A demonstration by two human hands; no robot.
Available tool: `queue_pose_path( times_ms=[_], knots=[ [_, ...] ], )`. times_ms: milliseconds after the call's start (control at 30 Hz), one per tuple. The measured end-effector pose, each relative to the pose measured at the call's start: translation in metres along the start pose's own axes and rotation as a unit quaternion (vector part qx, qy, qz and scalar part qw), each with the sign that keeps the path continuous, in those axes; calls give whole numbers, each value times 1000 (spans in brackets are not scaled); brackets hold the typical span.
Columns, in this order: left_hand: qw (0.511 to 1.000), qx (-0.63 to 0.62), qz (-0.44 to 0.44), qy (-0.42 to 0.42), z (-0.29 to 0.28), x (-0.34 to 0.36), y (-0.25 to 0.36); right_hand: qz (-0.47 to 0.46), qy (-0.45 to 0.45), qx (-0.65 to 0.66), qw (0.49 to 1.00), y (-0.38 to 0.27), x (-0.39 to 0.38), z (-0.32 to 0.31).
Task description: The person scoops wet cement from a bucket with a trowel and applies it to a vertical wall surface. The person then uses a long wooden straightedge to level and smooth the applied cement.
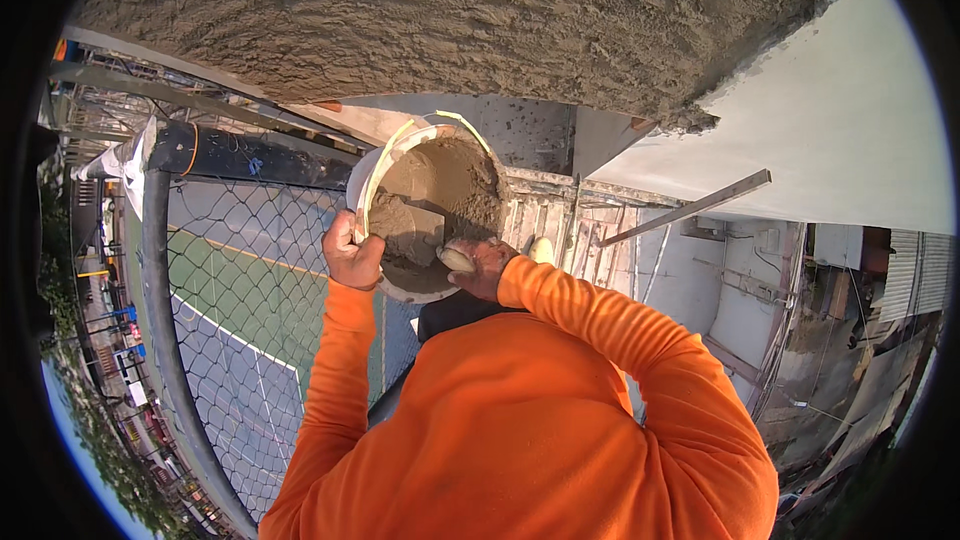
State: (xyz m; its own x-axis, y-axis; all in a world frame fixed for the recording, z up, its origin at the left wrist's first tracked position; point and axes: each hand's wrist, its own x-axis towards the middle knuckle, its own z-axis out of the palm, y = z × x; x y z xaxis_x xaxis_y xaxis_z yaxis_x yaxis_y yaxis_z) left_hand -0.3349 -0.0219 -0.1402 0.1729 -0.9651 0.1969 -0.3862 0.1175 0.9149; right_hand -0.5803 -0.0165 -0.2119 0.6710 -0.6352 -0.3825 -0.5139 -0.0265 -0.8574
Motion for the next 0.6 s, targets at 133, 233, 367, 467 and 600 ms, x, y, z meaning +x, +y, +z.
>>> queue_pose_path(
  times_ms=[133,233,367,467,600],
  knots=[
    [994,-107,-38,3,7,12,-23,-94,60,158,981,36,-8,-19],
    [984,-160,-64,-37,28,21,-47,136,18,159,978,57,-5,-15],
    [994,-70,-69,-44,36,39,-60,61,128,373,917,53,-17,6],
    [981,-150,-90,-79,43,56,-66,0,151,385,910,38,-33,20],
    [973,-152,-148,-94,48,69,-91,68,100,591,797,15,-36,28]
  ],
)
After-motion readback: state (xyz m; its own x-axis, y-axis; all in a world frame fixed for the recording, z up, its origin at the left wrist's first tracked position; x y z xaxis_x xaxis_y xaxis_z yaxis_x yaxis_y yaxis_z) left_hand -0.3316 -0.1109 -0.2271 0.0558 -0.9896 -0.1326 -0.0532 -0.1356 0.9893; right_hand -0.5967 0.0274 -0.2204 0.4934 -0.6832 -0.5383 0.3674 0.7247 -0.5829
